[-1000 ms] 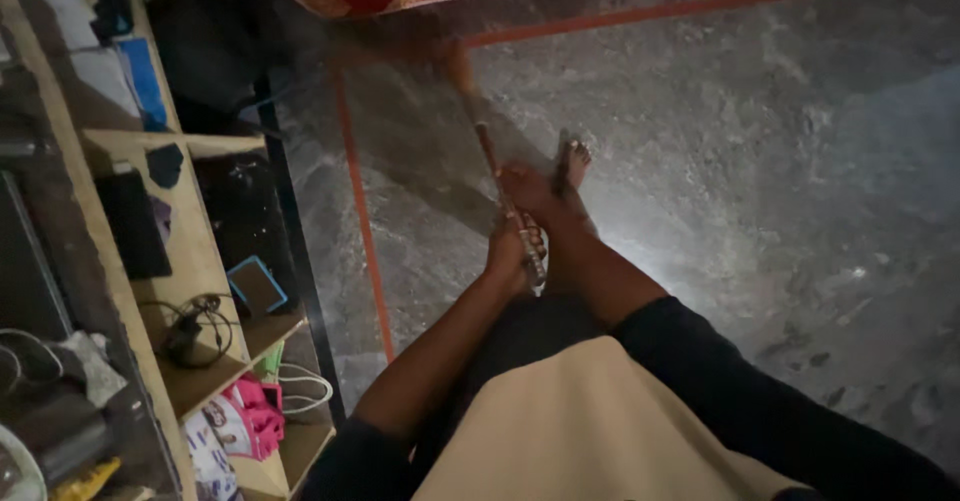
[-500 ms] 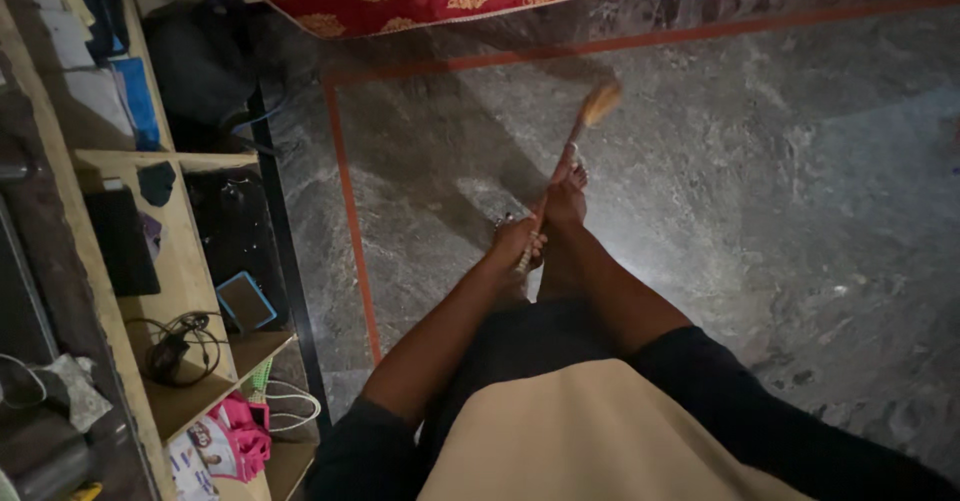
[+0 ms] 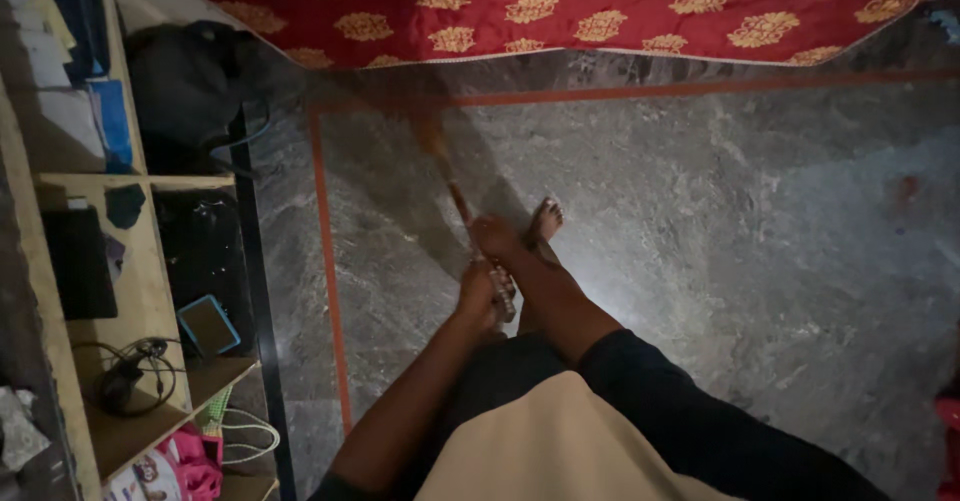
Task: The person sweeps the floor using a broom, pushing debris across the marble surface.
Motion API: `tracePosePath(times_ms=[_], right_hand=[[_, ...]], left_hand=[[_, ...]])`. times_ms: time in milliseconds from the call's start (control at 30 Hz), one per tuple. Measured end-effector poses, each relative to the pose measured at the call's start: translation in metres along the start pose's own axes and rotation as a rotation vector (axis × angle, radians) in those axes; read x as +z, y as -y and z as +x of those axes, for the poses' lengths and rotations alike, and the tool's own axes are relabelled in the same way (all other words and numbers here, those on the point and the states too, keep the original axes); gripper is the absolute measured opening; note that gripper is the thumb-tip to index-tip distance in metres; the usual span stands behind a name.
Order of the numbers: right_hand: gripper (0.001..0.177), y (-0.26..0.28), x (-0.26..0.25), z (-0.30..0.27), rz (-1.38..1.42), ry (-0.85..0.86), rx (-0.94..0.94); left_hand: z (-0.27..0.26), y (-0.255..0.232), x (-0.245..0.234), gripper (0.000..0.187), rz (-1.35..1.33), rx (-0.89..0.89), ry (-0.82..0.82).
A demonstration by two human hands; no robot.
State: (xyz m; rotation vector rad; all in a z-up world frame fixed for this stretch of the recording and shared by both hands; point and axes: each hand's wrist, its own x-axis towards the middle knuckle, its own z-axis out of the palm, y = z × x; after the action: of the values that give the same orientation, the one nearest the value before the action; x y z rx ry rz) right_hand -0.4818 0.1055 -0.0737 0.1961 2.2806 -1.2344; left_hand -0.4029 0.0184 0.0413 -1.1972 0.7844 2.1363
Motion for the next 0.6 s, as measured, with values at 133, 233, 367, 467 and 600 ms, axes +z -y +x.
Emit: tracePosePath(times_ms=[133,233,367,467,600], right_hand=[[0.035,-0.032,-0.029,-0.023,-0.052,-0.055,0.184],[0.032,-0.048,-0.053,-0.033,0.005,-0.325,0.372],[0.029,-0.063,-0.077,-0.039,0.191,-0.501,0.455],[0.027,-0.062,-0.083,-0.027,0.248,-0.462,0.411],[0.024,-0.044,-0.085,0.013,0.149,-0.338,0.266]], left_hand=[[0.045,0.034,-0.012,0.016,0.210,-0.147,-0.033],[0.064,0.048,-0.012,0.027,0.359,-0.230,0.027],[0.078,0.044,0.003,0.026,0.381,-0.245,0.107],[0.076,0.030,0.029,0.034,0.524,-0.184,0.036],[0.034,-0.003,0.072,0.028,0.385,-0.196,-0.121]])
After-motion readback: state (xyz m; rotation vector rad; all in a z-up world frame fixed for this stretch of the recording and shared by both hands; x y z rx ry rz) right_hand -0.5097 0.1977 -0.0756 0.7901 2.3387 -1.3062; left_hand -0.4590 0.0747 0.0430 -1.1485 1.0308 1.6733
